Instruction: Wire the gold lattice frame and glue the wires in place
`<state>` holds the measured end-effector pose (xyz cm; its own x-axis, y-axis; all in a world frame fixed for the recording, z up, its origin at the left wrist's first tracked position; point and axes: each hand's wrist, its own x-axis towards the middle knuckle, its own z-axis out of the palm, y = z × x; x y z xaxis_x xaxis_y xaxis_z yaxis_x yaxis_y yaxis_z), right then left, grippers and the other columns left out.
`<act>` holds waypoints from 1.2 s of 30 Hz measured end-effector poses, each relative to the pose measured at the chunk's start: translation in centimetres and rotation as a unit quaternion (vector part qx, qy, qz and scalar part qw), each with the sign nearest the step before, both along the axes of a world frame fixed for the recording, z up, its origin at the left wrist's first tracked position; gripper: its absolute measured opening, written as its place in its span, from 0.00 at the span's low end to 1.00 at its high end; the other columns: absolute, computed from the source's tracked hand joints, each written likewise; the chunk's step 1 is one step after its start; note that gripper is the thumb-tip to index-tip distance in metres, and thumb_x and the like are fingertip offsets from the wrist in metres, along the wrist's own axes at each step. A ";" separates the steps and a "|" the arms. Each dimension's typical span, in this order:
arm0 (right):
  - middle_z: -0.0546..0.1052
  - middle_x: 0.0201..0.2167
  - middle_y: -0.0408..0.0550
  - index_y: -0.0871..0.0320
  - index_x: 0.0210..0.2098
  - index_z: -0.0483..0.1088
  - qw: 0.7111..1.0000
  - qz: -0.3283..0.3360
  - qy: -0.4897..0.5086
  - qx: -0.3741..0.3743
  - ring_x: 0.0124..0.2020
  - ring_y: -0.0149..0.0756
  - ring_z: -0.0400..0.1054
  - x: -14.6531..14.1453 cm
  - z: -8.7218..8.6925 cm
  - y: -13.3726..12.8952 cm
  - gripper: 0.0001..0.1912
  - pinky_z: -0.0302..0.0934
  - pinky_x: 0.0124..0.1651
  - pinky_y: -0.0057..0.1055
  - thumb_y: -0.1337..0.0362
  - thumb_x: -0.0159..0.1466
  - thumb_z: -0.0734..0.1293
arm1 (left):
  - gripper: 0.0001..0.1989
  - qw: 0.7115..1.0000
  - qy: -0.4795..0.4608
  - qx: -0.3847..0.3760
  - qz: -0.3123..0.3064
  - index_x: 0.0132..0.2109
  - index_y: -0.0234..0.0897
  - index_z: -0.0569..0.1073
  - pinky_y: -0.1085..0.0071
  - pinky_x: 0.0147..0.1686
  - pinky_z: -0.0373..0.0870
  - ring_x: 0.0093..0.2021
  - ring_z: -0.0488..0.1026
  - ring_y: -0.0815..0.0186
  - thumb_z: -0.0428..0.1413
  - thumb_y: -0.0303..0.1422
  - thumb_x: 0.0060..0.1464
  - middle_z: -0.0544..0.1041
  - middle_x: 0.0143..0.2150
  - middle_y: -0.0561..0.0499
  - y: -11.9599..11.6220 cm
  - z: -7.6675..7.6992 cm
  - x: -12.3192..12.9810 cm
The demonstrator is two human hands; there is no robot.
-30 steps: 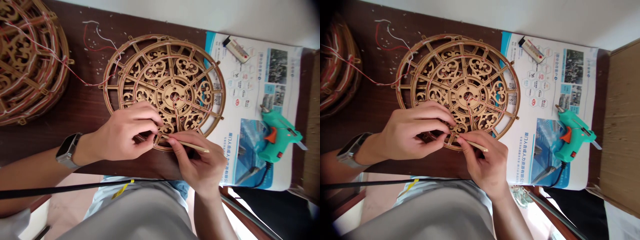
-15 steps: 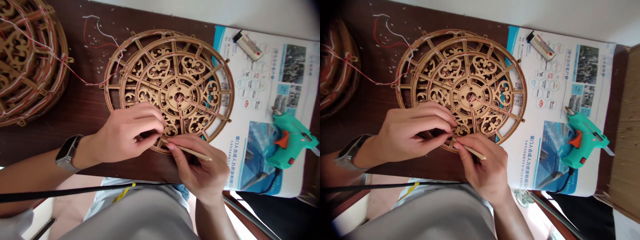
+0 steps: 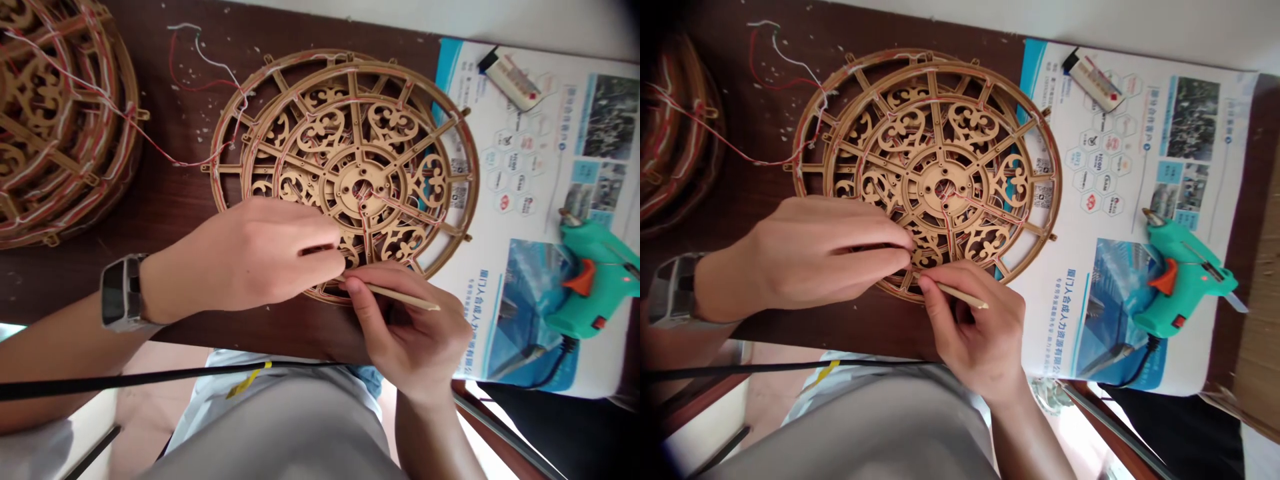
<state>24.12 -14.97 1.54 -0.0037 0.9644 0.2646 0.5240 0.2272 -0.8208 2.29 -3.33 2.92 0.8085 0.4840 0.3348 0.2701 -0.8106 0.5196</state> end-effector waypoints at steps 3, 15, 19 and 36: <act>0.85 0.36 0.45 0.55 0.45 0.80 1.000 -0.001 -0.004 -0.005 0.35 0.34 0.80 0.1 -0.1 0.0 0.08 0.74 0.36 0.32 0.73 0.70 0.75 | 0.16 0.994 0.068 0.059 -0.067 0.35 0.40 0.75 0.59 0.34 0.71 0.38 0.78 0.62 0.53 0.30 0.75 0.82 0.40 0.50 0.8 0.7 0.5; 0.84 0.36 0.42 0.59 0.44 0.79 1.000 0.016 0.016 0.009 0.34 0.25 0.78 0.0 -0.2 0.2 0.04 0.73 0.38 0.25 0.72 0.72 0.73 | 0.13 0.980 0.092 -0.052 -0.167 0.28 0.41 0.74 0.60 0.36 0.73 0.35 0.76 0.62 0.63 0.30 0.63 0.79 0.36 0.49 4.8 0.4 2.6; 0.84 0.35 0.43 0.59 0.45 0.79 1.000 0.017 0.010 0.013 0.34 0.27 0.78 -0.1 -0.2 0.2 0.04 0.73 0.37 0.27 0.73 0.72 0.74 | 0.14 0.983 0.085 -0.054 -0.156 0.27 0.41 0.73 0.60 0.36 0.73 0.35 0.75 0.62 0.65 0.30 0.60 0.79 0.36 0.48 4.7 -0.1 2.7; 0.83 0.35 0.43 0.58 0.45 0.78 1.000 0.014 -0.017 0.021 0.32 0.25 0.76 -0.2 0.0 -0.2 0.07 0.72 0.36 0.24 0.74 0.71 0.74 | 0.21 0.972 0.098 -0.042 -0.211 0.25 0.36 0.70 0.68 0.33 0.58 0.30 0.60 0.74 0.69 0.32 0.62 0.68 0.28 0.56 5.8 0.8 3.8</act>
